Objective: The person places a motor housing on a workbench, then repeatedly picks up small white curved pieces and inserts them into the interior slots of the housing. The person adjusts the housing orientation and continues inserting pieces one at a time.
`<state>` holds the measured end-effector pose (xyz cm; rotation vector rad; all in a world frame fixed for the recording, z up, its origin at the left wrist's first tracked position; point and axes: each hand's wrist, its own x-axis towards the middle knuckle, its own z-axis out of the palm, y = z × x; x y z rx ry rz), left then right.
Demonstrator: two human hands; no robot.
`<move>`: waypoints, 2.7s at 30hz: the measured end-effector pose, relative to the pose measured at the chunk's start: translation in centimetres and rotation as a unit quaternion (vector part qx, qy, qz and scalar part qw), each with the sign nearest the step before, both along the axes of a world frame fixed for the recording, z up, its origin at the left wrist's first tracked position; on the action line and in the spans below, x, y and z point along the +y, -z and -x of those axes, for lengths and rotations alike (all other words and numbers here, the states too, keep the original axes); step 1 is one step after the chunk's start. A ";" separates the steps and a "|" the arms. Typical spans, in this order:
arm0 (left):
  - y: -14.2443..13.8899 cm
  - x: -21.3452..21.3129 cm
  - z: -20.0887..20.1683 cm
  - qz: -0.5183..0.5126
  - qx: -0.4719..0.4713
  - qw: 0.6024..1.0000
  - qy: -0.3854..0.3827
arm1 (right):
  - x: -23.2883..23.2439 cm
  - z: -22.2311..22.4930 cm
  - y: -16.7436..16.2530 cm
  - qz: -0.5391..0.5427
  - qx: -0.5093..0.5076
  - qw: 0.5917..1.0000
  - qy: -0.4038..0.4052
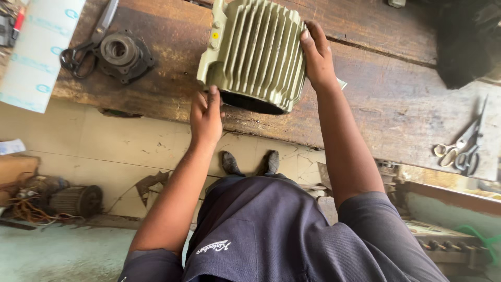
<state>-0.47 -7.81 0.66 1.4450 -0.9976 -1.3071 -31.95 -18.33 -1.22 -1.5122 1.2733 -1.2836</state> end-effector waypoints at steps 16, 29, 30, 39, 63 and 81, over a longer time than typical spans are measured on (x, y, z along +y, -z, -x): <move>-0.8 -22.4 0.9 0.146 0.020 0.949 0.279 | 18.8 -9.7 -6.1 0.035 0.103 0.991 0.078; 0.6 2.1 -0.8 0.172 -0.161 0.963 0.133 | 19.5 -6.5 -1.2 -0.059 0.145 0.987 -0.028; 1.2 3.4 0.1 0.170 -0.161 0.963 0.130 | 19.2 -6.4 -0.4 -0.072 0.163 0.983 -0.040; 5.4 9.7 5.3 -0.048 -0.018 0.984 0.173 | 8.8 9.7 4.2 0.030 0.491 0.849 0.192; 4.0 3.6 18.7 -0.107 0.117 0.968 0.193 | 12.7 12.7 2.3 0.152 0.326 0.933 -0.027; 5.0 5.6 19.0 -0.054 0.109 0.983 0.135 | 18.0 9.1 -4.5 0.186 0.369 0.903 -0.115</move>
